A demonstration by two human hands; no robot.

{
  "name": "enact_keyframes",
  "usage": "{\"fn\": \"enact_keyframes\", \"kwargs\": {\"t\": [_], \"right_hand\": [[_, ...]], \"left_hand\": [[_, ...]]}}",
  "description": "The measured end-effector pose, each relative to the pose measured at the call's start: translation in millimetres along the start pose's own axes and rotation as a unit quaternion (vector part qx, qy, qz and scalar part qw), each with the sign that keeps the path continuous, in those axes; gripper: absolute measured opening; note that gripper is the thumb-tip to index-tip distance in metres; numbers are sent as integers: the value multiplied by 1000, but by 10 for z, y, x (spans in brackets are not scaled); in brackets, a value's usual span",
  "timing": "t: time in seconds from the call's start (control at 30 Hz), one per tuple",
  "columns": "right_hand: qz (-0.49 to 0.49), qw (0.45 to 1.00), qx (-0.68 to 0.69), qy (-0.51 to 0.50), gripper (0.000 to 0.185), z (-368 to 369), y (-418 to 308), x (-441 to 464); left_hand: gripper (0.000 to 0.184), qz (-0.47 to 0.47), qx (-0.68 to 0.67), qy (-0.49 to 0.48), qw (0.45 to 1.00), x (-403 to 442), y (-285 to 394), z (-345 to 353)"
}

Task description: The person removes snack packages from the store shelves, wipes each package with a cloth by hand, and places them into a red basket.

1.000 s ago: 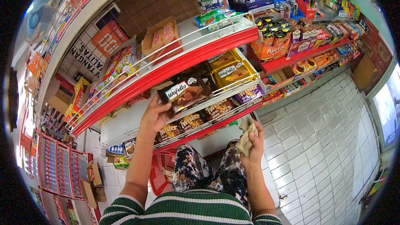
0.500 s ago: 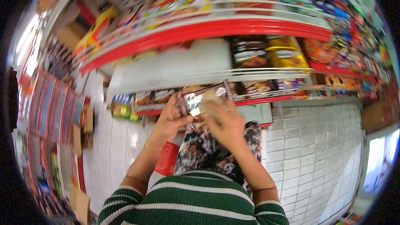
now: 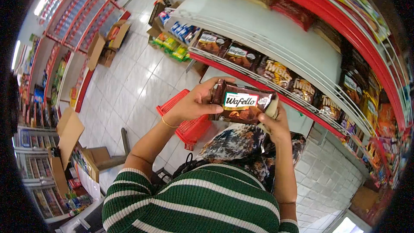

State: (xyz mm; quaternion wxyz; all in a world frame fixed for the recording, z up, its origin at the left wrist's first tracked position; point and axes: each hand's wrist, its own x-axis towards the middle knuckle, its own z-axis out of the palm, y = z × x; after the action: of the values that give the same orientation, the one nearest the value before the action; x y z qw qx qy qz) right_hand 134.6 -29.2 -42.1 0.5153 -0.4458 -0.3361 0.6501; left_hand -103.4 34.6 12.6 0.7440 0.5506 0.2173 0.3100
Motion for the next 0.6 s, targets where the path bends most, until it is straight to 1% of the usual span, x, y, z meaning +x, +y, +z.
{"fn": "enact_keyframes", "kwargs": {"t": [0.03, 0.07, 0.1, 0.17, 0.2, 0.23, 0.27, 0.3, 0.33, 0.37, 0.4, 0.43, 0.47, 0.53, 0.57, 0.6], "right_hand": [[16, 999, 47, 15, 65, 129, 78, 27], [20, 998, 64, -7, 63, 126, 195, 57], [40, 996, 79, -5, 63, 182, 226, 58], [63, 994, 92, -5, 62, 244, 272, 60], [51, 992, 113, 28, 62, 246, 289, 53], [38, 988, 133, 61, 62, 231, 300, 42], [41, 989, 130, 57, 62, 184, 304, 20], [67, 982, 135, 117, 65, 107, 303, -6], [93, 969, 141, 178, 69, 19, 298, -31], [107, 966, 128, 198, 68, -87, 309, -54], [122, 961, 115, 219, 66, -193, 313, -77], [122, 965, 94, 211, 62, -231, 287, -102], [124, 966, 89, 209, 62, -246, 269, -132], [136, 961, 79, 227, 55, -247, 223, -147], [125, 955, 94, 251, 50, -179, 198, -140], [121, 956, 90, 252, 50, -192, 220, -132]], "left_hand": [[64, 1, -4, 9, 1000, -68, 15, -38], [64, -24, -30, 20, 999, -168, 45, -80], [65, -48, -57, 31, 997, -274, 63, -143], [65, -15, -119, 147, 982, -526, -238, -500], [67, -32, -2, 319, 947, -687, -471, -709], [69, -48, 115, 477, 870, -871, -780, -927], [68, -152, 280, 603, 731, -1134, -1263, -1171], [67, -247, 424, 685, 539, -1388, -1718, -1325], [64, -327, 394, 706, 489, -1549, -1952, -1301], [61, -405, 361, 719, 436, -1702, -2151, -1256], [58, -301, 148, 722, 605, -1875, -2399, -1240], [55, -172, -79, 665, 722, -2007, -2600, -1209], [55, -171, -84, 667, 720, -2027, -2696, -1144], [49, -85, -130, 641, 751, -1997, -2850, -1060], [44, -63, -106, 652, 748, -2031, -3062, -1130], [44, -59, -111, 650, 749, -1972, -3045, -1150]]}}
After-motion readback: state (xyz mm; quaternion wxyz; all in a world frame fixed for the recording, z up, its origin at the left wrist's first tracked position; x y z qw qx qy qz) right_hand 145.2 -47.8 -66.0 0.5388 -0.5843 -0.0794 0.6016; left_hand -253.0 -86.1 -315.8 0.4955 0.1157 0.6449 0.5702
